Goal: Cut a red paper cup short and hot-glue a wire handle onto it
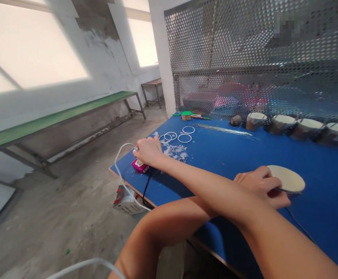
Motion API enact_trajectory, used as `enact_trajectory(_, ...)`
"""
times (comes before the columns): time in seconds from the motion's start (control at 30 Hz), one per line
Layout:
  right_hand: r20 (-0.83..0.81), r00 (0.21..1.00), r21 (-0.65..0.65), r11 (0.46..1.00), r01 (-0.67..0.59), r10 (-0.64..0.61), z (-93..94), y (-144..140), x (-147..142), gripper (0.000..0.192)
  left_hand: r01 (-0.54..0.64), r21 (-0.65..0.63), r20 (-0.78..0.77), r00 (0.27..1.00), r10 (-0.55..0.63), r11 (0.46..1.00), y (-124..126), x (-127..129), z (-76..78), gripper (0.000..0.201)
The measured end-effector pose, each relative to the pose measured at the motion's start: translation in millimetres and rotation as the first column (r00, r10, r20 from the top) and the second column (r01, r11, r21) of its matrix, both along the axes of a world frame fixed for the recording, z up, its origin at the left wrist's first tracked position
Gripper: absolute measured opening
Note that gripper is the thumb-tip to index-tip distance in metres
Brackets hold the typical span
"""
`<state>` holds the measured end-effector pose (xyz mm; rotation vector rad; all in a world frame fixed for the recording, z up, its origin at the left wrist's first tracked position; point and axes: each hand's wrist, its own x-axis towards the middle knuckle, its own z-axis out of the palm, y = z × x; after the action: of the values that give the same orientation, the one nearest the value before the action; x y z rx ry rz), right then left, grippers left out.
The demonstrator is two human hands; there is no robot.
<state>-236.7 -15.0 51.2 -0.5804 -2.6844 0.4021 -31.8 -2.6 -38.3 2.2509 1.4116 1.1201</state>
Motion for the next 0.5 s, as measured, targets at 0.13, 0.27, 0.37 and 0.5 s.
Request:
enact_trajectory(0.13, 0.010, 1.000, 0.001, 1.000, 0.019, -0.019, 6.5, -1.6, 5.1, 0.023, 0.029, -0.031, -0.020, 0.999, -0.030, 0.999, -2.5, -4.7, 10.5, 0.016)
enact_trajectory(0.27, 0.031, 1.000, 0.018, 1.000, 0.007, -0.008, 32.4, -5.8, 28.1, 0.039, 0.058, -0.024, 0.002, 0.998, -0.058, 0.998, 2.1, -15.3, 17.2, 0.015)
enact_trajectory(0.37, 0.005, 1.000, 0.115, 0.993, 0.017, -0.018, 59.7, -13.9, 66.2, 0.039, 0.045, -0.077, 0.025, 0.999, -0.043, 0.996, 9.5, -23.1, 23.8, 0.005)
enact_trajectory(0.5, 0.030, 0.998, 0.324, 0.944, -0.064, 0.057, 87.8, -24.7, 160.6, 0.033, -0.006, -0.194, 0.053, 0.998, 0.016, 0.981, 10.8, -25.9, 38.7, 0.008)
